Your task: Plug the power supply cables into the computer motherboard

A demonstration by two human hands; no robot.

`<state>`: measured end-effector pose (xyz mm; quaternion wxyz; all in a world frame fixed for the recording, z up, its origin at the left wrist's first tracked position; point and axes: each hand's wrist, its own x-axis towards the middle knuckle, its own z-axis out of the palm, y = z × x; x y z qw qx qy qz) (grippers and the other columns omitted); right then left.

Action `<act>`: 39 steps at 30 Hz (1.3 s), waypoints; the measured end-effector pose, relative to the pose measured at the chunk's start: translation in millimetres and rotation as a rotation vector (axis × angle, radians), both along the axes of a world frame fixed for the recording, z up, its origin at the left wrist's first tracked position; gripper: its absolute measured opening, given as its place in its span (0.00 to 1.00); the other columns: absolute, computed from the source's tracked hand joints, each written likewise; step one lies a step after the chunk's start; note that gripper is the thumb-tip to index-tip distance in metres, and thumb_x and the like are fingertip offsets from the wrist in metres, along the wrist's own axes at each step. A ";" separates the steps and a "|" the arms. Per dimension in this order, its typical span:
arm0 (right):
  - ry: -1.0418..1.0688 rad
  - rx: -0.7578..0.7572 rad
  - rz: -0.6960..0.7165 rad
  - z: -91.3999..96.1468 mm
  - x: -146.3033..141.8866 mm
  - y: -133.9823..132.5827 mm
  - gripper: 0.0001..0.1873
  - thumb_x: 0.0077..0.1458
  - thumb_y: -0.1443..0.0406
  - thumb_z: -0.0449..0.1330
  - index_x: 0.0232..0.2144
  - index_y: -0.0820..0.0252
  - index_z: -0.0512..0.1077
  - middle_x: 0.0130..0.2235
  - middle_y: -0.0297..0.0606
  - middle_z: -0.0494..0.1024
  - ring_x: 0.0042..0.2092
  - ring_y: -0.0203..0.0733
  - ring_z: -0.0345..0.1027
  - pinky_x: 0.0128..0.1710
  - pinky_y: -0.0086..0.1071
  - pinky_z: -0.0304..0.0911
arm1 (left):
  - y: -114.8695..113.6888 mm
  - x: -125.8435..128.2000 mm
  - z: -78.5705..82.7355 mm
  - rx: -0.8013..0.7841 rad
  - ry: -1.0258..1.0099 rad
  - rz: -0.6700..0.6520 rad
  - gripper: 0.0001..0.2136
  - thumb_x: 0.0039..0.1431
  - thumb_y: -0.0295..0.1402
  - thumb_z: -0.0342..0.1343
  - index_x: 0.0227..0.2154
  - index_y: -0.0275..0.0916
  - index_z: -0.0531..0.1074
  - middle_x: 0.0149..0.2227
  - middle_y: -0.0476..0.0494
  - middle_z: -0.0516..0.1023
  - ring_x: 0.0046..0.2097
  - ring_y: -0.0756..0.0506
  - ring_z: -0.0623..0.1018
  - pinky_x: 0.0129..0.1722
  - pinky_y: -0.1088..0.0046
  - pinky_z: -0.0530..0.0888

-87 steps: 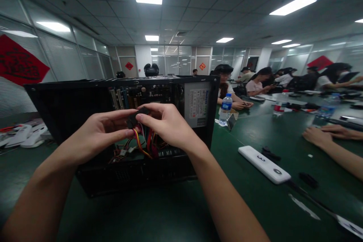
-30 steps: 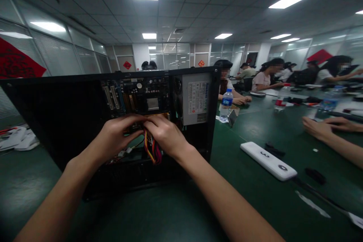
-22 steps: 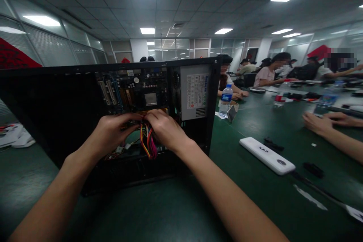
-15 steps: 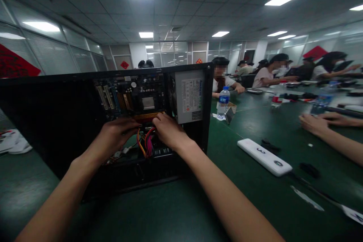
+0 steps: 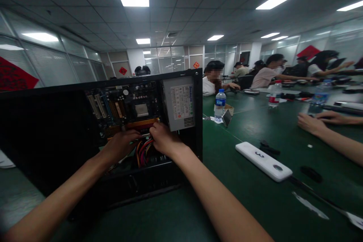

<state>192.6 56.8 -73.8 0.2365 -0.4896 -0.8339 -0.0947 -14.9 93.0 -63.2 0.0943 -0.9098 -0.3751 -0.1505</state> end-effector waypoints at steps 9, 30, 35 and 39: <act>-0.031 -0.060 -0.007 0.4 -4.2 -3.4 0.09 0.54 0.74 0.59 0.39 0.65 0.74 0.45 0.43 0.74 0.48 0.43 0.68 0.43 0.30 0.61 | 1.0 4.9 -6.5 -0.009 -0.045 0.046 0.10 0.60 0.25 0.57 0.42 0.39 0.80 0.45 0.44 0.81 0.47 0.42 0.81 0.47 0.66 0.76; -0.023 -0.074 0.004 -3.4 -4.9 -3.7 0.08 0.54 0.72 0.60 0.39 0.66 0.73 0.45 0.46 0.74 0.47 0.44 0.68 0.43 0.32 0.61 | -7.2 7.2 -3.1 -0.030 -0.035 0.148 0.11 0.61 0.28 0.56 0.44 0.41 0.79 0.47 0.44 0.81 0.49 0.42 0.80 0.49 0.67 0.74; -0.031 -0.079 0.023 -2.4 -4.8 -6.1 0.08 0.54 0.73 0.61 0.39 0.65 0.73 0.45 0.45 0.73 0.47 0.44 0.68 0.43 0.31 0.60 | -4.8 4.5 -4.9 -0.010 -0.063 0.199 0.09 0.61 0.30 0.57 0.42 0.41 0.78 0.43 0.44 0.82 0.47 0.41 0.80 0.46 0.68 0.74; -0.029 -0.112 0.018 0.6 -5.9 -8.1 0.07 0.55 0.73 0.60 0.39 0.65 0.74 0.45 0.45 0.74 0.47 0.44 0.68 0.43 0.32 0.60 | -5.7 4.9 -3.6 0.016 -0.042 0.172 0.07 0.60 0.29 0.58 0.40 0.40 0.78 0.44 0.45 0.81 0.47 0.42 0.80 0.45 0.71 0.74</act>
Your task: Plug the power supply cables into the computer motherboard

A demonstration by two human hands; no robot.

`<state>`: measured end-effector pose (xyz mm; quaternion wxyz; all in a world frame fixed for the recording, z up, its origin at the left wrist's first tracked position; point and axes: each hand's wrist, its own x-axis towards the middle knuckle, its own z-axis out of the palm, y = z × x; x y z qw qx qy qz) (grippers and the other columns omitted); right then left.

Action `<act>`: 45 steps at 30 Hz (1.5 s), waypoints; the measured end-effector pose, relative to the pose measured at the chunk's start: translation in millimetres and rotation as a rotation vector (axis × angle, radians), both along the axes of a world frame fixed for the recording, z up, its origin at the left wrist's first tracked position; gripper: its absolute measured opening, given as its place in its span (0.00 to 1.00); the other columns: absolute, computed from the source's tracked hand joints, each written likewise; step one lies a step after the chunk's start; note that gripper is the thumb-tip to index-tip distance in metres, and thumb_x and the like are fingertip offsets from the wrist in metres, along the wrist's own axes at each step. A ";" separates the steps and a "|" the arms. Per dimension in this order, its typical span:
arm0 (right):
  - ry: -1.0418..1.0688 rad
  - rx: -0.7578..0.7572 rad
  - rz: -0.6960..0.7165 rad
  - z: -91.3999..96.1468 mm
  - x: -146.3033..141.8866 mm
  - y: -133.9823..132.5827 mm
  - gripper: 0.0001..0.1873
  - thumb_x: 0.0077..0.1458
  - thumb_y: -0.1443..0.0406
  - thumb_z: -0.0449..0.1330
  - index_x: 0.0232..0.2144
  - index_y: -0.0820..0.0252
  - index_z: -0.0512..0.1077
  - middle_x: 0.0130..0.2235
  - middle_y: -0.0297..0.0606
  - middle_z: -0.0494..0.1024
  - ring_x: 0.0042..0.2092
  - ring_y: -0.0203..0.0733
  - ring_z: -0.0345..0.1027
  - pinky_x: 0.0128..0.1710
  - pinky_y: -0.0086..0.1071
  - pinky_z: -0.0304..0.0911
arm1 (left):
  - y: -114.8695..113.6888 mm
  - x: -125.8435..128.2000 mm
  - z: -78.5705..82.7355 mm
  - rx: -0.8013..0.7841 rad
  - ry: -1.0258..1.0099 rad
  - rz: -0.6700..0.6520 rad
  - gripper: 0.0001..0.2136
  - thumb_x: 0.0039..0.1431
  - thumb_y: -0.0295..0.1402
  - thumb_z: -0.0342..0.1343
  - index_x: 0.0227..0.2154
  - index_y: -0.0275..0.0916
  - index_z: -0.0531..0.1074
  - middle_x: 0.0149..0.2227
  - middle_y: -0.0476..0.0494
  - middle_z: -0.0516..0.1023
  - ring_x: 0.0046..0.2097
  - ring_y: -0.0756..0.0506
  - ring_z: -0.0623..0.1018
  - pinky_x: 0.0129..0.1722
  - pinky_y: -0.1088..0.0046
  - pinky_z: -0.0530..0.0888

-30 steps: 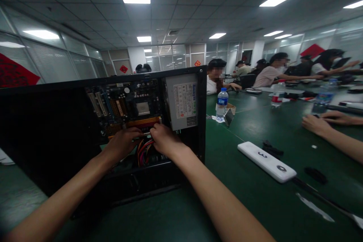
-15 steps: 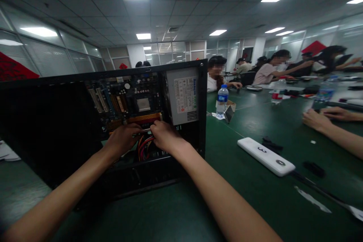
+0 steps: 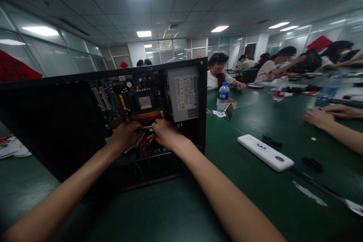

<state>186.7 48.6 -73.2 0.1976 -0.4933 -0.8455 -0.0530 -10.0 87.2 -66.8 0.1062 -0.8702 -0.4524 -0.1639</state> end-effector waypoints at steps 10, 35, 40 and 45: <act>-0.019 0.012 -0.011 0.3 0.2 -0.7 0.07 0.56 0.72 0.60 0.39 0.66 0.74 0.45 0.45 0.74 0.46 0.44 0.69 0.41 0.31 0.60 | -0.3 3.4 -0.2 -0.004 0.031 0.042 0.09 0.61 0.31 0.57 0.42 0.40 0.80 0.43 0.42 0.82 0.46 0.40 0.80 0.44 0.68 0.74; 0.012 0.019 0.006 -2.0 0.2 -1.0 0.08 0.56 0.72 0.60 0.39 0.66 0.74 0.45 0.46 0.74 0.47 0.44 0.69 0.42 0.31 0.60 | 7.4 -1.7 -5.4 -0.056 -0.059 0.058 0.09 0.62 0.32 0.56 0.42 0.40 0.80 0.40 0.42 0.84 0.44 0.43 0.82 0.44 0.71 0.74; 0.011 0.014 0.003 -1.2 1.1 -2.6 0.08 0.56 0.73 0.60 0.39 0.66 0.74 0.45 0.46 0.74 0.47 0.44 0.69 0.43 0.31 0.61 | 7.0 -1.7 -5.9 -0.066 -0.062 0.052 0.10 0.62 0.32 0.55 0.42 0.41 0.80 0.40 0.43 0.84 0.43 0.43 0.82 0.44 0.71 0.74; 0.004 0.049 0.013 -2.7 1.6 -1.7 0.07 0.56 0.72 0.60 0.39 0.66 0.74 0.45 0.45 0.75 0.46 0.44 0.70 0.42 0.31 0.60 | 3.9 -0.5 -3.8 -0.061 -0.073 0.056 0.09 0.62 0.31 0.56 0.42 0.39 0.79 0.39 0.42 0.84 0.43 0.42 0.82 0.43 0.71 0.74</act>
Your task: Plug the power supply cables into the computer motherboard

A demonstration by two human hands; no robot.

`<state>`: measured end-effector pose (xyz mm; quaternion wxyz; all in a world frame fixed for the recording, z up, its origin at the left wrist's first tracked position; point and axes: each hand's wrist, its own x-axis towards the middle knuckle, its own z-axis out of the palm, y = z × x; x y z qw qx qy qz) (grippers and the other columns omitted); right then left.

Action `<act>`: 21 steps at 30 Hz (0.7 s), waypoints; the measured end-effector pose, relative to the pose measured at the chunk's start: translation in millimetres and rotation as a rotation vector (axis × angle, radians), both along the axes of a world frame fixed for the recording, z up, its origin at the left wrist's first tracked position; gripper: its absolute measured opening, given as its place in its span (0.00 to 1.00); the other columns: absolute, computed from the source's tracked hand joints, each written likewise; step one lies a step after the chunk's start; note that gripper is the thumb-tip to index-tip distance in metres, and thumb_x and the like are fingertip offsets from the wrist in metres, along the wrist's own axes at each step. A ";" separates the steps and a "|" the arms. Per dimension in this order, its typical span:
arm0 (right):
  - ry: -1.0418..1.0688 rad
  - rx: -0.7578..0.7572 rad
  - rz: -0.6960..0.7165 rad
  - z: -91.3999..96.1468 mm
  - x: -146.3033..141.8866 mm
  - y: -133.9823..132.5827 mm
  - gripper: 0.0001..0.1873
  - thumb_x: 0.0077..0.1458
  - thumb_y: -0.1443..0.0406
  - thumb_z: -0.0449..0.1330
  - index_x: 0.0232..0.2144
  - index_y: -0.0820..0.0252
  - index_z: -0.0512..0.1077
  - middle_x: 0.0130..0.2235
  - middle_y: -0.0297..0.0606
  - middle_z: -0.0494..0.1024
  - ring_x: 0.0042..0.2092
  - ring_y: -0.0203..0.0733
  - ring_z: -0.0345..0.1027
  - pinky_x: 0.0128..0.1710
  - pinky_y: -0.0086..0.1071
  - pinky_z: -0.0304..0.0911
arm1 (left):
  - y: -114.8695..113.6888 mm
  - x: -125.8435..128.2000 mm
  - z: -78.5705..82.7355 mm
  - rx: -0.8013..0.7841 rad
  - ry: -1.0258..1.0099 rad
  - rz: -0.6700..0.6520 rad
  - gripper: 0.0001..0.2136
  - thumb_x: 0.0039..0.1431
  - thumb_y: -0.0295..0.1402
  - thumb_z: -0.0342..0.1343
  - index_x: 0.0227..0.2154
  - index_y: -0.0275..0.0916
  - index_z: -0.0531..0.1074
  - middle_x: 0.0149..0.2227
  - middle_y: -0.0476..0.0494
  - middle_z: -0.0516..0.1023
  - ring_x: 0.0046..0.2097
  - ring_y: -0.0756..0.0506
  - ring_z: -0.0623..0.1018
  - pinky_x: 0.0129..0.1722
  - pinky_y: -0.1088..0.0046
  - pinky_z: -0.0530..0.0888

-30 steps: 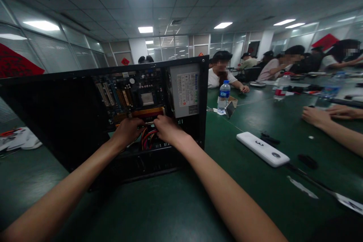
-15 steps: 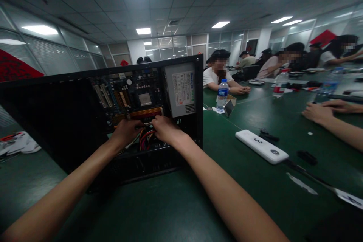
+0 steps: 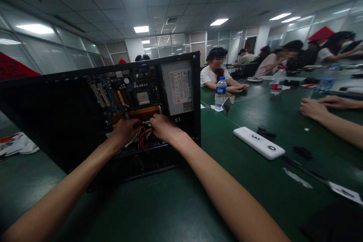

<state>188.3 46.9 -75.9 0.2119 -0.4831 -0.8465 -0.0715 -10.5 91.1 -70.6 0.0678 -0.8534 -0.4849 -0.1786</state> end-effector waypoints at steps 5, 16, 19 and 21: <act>-0.009 -0.006 -0.005 1.6 -0.4 -1.1 0.07 0.56 0.72 0.60 0.39 0.66 0.74 0.45 0.45 0.75 0.46 0.44 0.70 0.42 0.31 0.60 | -1.5 1.6 1.5 -0.017 0.003 0.018 0.10 0.62 0.31 0.56 0.42 0.38 0.79 0.39 0.41 0.84 0.43 0.41 0.82 0.42 0.70 0.74; -0.010 -0.008 -0.013 3.1 -0.4 -2.9 0.08 0.57 0.73 0.59 0.40 0.66 0.74 0.46 0.46 0.75 0.47 0.44 0.69 0.42 0.31 0.60 | 3.8 -0.9 -0.4 -0.018 -0.020 -0.030 0.11 0.62 0.30 0.55 0.43 0.38 0.79 0.40 0.41 0.84 0.43 0.43 0.82 0.44 0.72 0.73; -0.018 -0.035 -0.021 3.6 -1.2 -2.5 0.08 0.57 0.72 0.60 0.40 0.67 0.74 0.46 0.46 0.75 0.47 0.44 0.69 0.42 0.31 0.60 | 5.1 -1.5 -1.9 -0.018 -0.020 -0.037 0.11 0.62 0.29 0.54 0.43 0.37 0.79 0.41 0.41 0.84 0.44 0.43 0.82 0.44 0.72 0.73; -0.021 -0.037 -0.014 3.7 -1.3 -2.1 0.08 0.57 0.72 0.60 0.41 0.67 0.74 0.46 0.46 0.75 0.46 0.44 0.69 0.41 0.31 0.60 | 5.1 -1.6 -2.4 -0.010 -0.024 -0.040 0.10 0.62 0.30 0.54 0.42 0.38 0.79 0.40 0.42 0.84 0.44 0.43 0.82 0.44 0.73 0.73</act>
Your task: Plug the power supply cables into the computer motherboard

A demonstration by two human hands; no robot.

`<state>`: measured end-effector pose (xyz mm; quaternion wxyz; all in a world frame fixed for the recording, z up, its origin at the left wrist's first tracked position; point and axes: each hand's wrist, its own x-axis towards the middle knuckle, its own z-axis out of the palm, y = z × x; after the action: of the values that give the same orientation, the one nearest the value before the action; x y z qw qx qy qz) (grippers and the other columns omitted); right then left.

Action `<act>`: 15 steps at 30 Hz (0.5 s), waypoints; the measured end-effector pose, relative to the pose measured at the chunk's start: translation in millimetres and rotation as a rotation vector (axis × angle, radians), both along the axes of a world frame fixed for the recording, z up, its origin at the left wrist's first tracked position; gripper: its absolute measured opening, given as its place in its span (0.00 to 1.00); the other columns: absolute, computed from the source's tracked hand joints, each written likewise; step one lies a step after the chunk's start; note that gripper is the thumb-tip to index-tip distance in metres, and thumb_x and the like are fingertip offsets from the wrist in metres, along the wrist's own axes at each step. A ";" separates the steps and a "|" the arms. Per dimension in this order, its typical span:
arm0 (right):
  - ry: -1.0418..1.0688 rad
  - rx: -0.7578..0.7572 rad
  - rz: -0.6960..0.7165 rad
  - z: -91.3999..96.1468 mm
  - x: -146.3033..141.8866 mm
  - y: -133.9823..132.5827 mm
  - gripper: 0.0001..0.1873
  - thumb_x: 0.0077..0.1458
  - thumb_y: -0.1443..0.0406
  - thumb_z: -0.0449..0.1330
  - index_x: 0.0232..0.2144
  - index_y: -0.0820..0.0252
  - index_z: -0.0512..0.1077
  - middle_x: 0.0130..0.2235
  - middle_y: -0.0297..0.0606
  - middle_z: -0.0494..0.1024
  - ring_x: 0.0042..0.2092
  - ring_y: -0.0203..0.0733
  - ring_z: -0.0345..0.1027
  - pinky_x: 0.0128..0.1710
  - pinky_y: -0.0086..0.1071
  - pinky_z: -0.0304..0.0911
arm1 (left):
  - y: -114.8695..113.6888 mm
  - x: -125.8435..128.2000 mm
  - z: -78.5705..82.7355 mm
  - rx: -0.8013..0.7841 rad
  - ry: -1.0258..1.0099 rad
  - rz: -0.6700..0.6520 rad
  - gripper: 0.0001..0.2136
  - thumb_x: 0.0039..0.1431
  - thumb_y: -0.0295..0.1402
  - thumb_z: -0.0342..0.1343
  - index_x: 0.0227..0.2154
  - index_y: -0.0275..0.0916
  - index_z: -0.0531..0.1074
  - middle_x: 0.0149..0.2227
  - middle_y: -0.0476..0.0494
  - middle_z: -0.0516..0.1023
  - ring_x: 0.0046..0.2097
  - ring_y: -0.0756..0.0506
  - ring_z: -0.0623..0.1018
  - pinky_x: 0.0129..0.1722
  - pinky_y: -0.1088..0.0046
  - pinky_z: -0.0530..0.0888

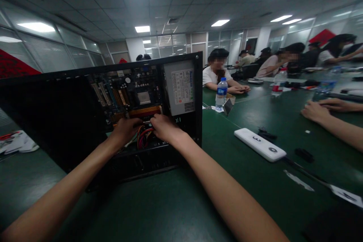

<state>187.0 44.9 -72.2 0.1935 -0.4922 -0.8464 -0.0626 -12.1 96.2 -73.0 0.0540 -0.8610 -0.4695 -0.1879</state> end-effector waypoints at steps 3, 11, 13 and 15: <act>0.008 0.027 0.013 -1.2 0.5 1.3 0.08 0.57 0.72 0.59 0.40 0.66 0.74 0.46 0.45 0.75 0.46 0.43 0.69 0.41 0.31 0.60 | -1.5 0.7 0.5 0.018 0.027 0.008 0.09 0.63 0.31 0.54 0.40 0.38 0.79 0.37 0.41 0.84 0.43 0.42 0.82 0.41 0.72 0.73; -0.001 0.048 0.000 -2.8 0.2 2.3 0.07 0.56 0.72 0.60 0.39 0.65 0.74 0.45 0.44 0.75 0.45 0.44 0.69 0.40 0.31 0.59 | -3.5 2.7 2.8 0.062 0.085 -0.027 0.10 0.63 0.29 0.53 0.41 0.39 0.80 0.40 0.41 0.84 0.44 0.42 0.82 0.43 0.71 0.73; -0.005 0.044 0.000 -2.1 -0.2 1.9 0.07 0.56 0.72 0.60 0.39 0.66 0.74 0.46 0.44 0.75 0.45 0.44 0.69 0.40 0.31 0.59 | -2.9 2.5 2.3 0.072 0.076 -0.055 0.10 0.62 0.28 0.54 0.40 0.39 0.80 0.41 0.40 0.83 0.45 0.41 0.81 0.44 0.70 0.73; -0.008 0.044 0.003 -1.6 -0.4 1.6 0.07 0.57 0.72 0.60 0.39 0.66 0.74 0.46 0.45 0.75 0.45 0.44 0.69 0.40 0.31 0.59 | -2.7 2.4 1.8 0.087 0.071 -0.087 0.10 0.62 0.27 0.54 0.40 0.38 0.80 0.42 0.40 0.83 0.46 0.41 0.81 0.44 0.70 0.73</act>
<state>186.6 46.5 -73.7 0.2010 -0.4861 -0.8464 -0.0830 -9.7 93.5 -71.2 0.0999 -0.8836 -0.4208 -0.1797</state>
